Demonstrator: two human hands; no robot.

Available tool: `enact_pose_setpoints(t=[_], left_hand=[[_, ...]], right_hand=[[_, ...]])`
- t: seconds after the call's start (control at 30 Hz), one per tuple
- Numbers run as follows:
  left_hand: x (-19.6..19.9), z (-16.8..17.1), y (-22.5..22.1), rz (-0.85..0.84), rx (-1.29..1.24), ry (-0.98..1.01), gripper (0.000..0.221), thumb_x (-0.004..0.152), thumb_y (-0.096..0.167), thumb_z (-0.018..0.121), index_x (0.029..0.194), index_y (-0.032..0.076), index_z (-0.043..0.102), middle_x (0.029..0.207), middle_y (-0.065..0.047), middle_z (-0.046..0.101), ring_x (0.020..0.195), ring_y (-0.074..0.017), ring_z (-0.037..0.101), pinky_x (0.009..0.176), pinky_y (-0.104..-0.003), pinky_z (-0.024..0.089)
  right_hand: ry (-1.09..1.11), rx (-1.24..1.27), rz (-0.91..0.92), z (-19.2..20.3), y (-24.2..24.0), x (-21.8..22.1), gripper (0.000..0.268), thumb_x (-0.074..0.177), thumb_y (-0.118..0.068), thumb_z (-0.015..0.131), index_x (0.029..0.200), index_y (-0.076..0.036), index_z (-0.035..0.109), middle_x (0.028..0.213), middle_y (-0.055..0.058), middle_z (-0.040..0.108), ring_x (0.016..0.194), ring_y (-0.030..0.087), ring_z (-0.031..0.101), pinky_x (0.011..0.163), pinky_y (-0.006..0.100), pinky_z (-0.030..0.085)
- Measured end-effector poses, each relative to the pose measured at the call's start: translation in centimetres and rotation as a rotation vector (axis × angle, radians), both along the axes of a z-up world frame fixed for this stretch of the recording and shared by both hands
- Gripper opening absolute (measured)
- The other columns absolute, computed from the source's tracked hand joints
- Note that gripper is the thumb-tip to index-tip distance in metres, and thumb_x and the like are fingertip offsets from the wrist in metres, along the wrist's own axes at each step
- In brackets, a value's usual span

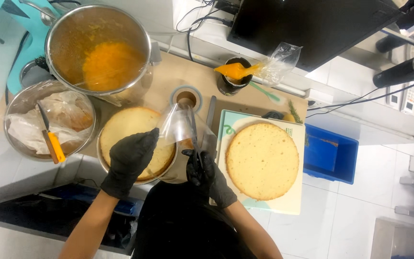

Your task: The person carries a cake board to the work table, places a round cake layer onto the board, and pipes orange fruit puree from a plastic bag onto the board. They then cut a piece of parchment with scissors and peel a lemon with a knife.

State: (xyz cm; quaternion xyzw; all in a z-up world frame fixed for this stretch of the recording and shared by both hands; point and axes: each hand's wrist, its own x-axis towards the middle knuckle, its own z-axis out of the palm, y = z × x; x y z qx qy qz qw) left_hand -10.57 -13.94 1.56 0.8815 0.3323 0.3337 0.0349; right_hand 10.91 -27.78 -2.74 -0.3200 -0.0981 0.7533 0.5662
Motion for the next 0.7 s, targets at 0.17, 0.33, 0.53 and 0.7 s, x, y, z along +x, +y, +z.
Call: enact_pose_setpoints(t=[0.17, 0.33, 0.53, 0.7], left_hand=[[0.0, 0.3, 0.0, -0.006, 0.041, -0.004, 0.031, 0.090, 0.011, 0.075, 0.121, 0.010, 0.072, 0.098, -0.006, 0.075, 0.084, -0.0234, 0.072, 0.071, -0.035, 0.059], [-0.6, 0.0, 0.1, -0.011, -0.055, -0.008, 0.034, 0.089, 0.011, 0.074, 0.123, 0.011, 0.070, 0.097, -0.006, 0.074, 0.083, -0.0228, 0.072, 0.072, -0.035, 0.059], [-0.6, -0.2, 0.4, 0.016, -0.083, 0.027, 0.031, 0.091, 0.011, 0.075, 0.122, 0.011, 0.071, 0.086, -0.005, 0.070, 0.074, -0.0228, 0.069, 0.065, -0.036, 0.057], [0.5, 0.4, 1.9, 0.040, -0.108, -0.023, 0.023, 0.094, 0.012, 0.072, 0.117, 0.012, 0.073, 0.083, -0.006, 0.070, 0.073, -0.0232, 0.068, 0.064, -0.036, 0.055]], right_hand=[[-0.421, 0.058, 0.057, 2.3, 0.3, -0.2, 0.076, 0.104, -0.059, 0.049, 0.146, 0.005, 0.051, 0.069, 0.000, 0.049, 0.049, 0.008, 0.039, 0.046, 0.022, 0.032], [-0.410, 0.056, 0.077, 0.7, 0.7, 0.1, 0.077, 0.103, -0.059, 0.046, 0.148, 0.004, 0.051, 0.070, -0.001, 0.050, 0.051, 0.007, 0.041, 0.046, 0.022, 0.032], [-0.244, 0.064, 0.021, -1.5, 2.1, 0.7, 0.069, 0.105, -0.050, 0.051, 0.150, 0.003, 0.049, 0.076, -0.003, 0.048, 0.059, 0.007, 0.042, 0.051, 0.022, 0.033], [-0.255, 0.038, -0.030, -2.0, 4.0, 1.1, 0.061, 0.108, -0.039, 0.053, 0.147, 0.007, 0.049, 0.074, -0.003, 0.047, 0.055, 0.007, 0.039, 0.048, 0.022, 0.030]])
